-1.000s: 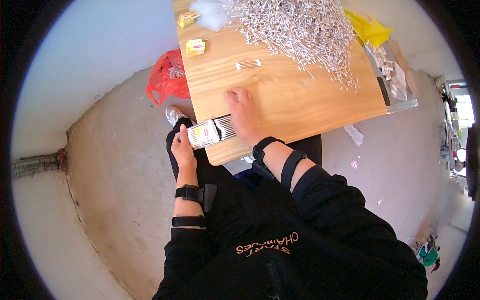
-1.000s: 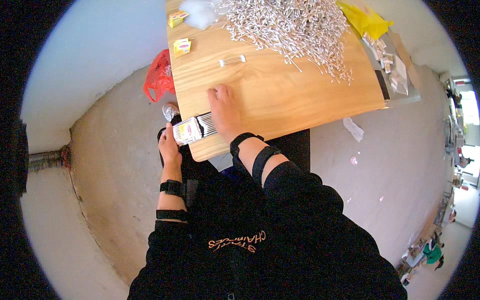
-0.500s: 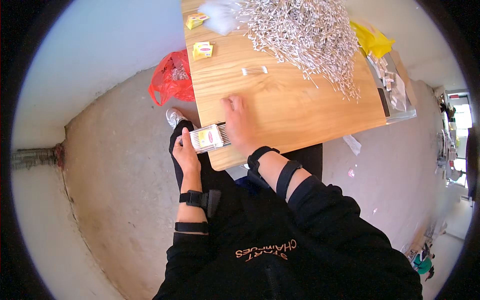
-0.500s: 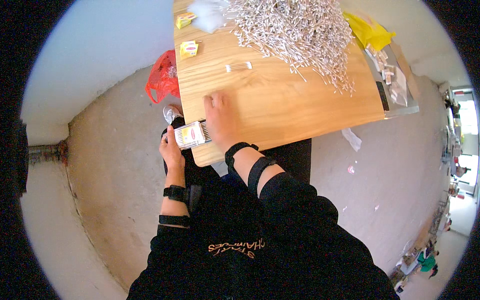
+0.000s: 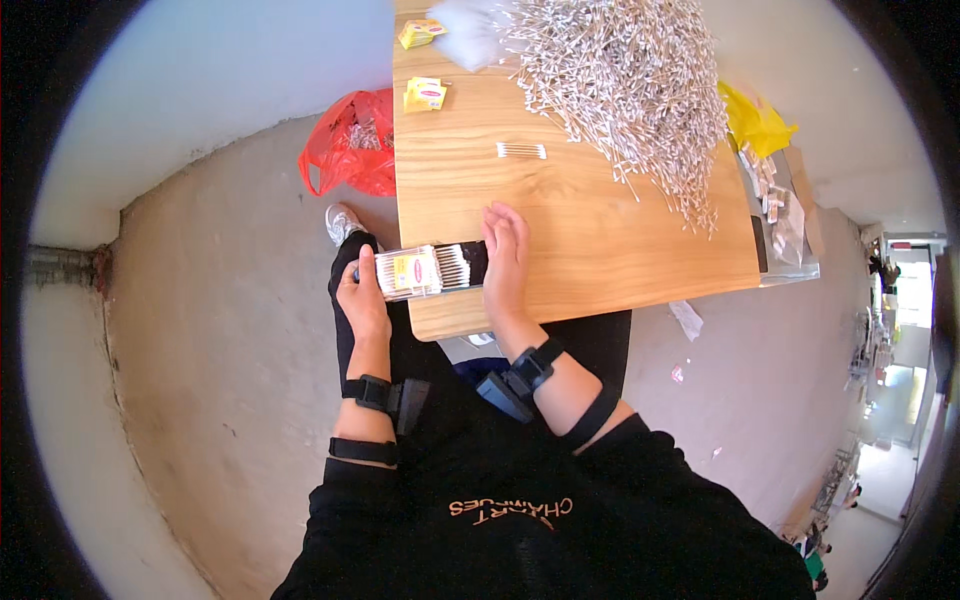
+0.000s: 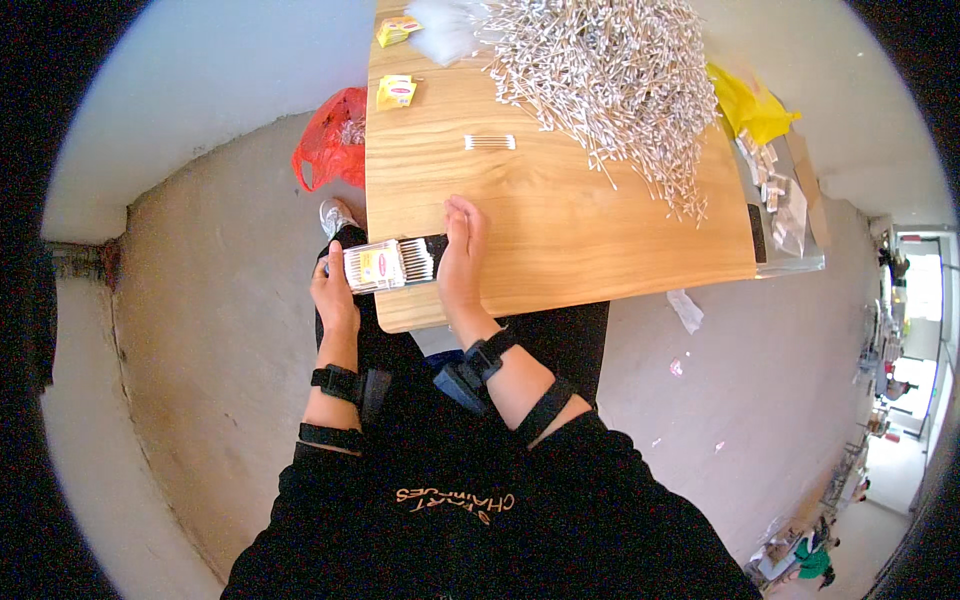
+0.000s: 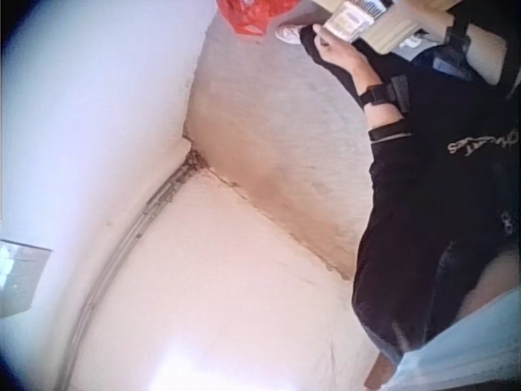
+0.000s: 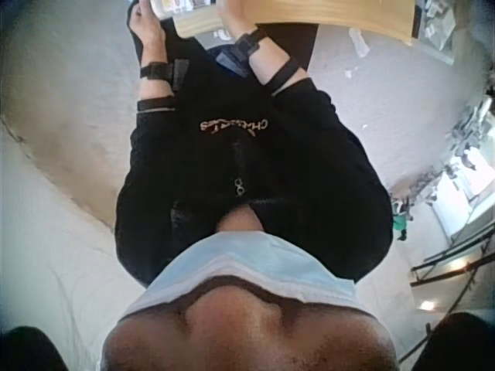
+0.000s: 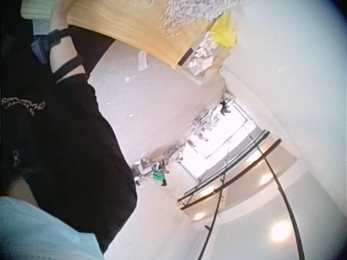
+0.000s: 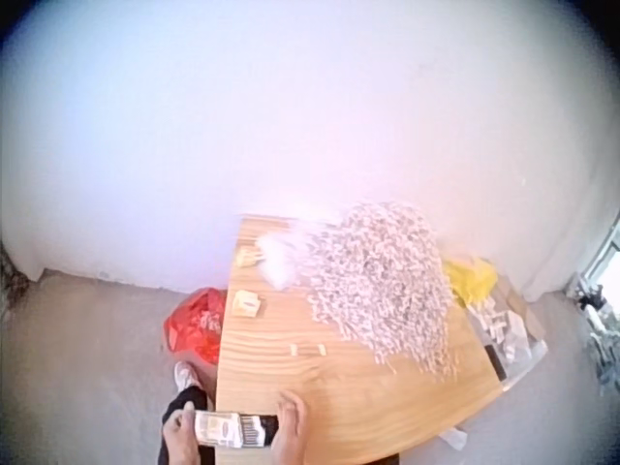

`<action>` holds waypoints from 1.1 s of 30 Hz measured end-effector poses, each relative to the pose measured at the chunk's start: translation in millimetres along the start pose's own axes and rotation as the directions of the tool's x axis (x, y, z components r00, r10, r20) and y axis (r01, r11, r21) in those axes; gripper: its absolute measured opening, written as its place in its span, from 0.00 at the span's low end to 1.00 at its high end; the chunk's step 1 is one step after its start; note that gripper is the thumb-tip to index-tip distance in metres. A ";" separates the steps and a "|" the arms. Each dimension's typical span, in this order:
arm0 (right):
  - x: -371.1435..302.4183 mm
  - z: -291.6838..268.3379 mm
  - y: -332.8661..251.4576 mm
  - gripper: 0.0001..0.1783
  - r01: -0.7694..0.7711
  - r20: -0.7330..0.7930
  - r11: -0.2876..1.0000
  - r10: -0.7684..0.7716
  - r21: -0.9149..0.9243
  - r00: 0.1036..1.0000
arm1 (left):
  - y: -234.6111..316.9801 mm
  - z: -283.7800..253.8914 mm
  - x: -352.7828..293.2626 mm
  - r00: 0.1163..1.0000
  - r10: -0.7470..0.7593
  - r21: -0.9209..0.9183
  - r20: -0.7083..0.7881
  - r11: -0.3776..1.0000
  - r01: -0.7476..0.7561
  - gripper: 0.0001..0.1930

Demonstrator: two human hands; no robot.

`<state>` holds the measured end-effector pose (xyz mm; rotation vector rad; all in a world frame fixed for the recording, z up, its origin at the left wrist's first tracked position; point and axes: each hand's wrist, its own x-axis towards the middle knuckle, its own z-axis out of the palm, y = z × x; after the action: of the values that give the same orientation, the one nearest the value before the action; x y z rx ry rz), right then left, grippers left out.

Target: Sorting cotton swabs into uniform rows and placing them into small plastic bags with packaging cards.

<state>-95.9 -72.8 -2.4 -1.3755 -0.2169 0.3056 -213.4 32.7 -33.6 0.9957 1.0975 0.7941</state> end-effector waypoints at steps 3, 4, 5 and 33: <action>-4.5 -2.4 12.9 0.22 0.004 0.023 0.999 -0.005 0.050 1.000 | 0.7 4.8 -1.1 1.000 -0.022 -0.027 0.017 0.999 0.022 0.17; -5.0 -3.7 22.0 0.24 0.066 0.067 0.996 -0.062 -0.059 0.996 | 1.8 7.4 -2.5 1.000 -0.007 0.012 0.016 1.000 0.007 0.16; -10.4 3.2 20.8 0.24 0.061 0.075 0.997 -0.057 -0.053 0.996 | 1.2 4.7 -1.8 1.000 0.010 0.052 0.002 0.999 -0.010 0.16; 98.0 -162.1 -16.3 0.27 0.025 -0.277 0.728 -0.292 -0.685 0.916 | 44.5 36.9 -8.0 0.691 0.646 0.729 0.325 0.294 -0.618 0.29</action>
<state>50.7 -192.6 -18.8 -2.0938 -0.1330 -0.2213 -182.0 32.6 15.6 2.3492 1.0805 0.9398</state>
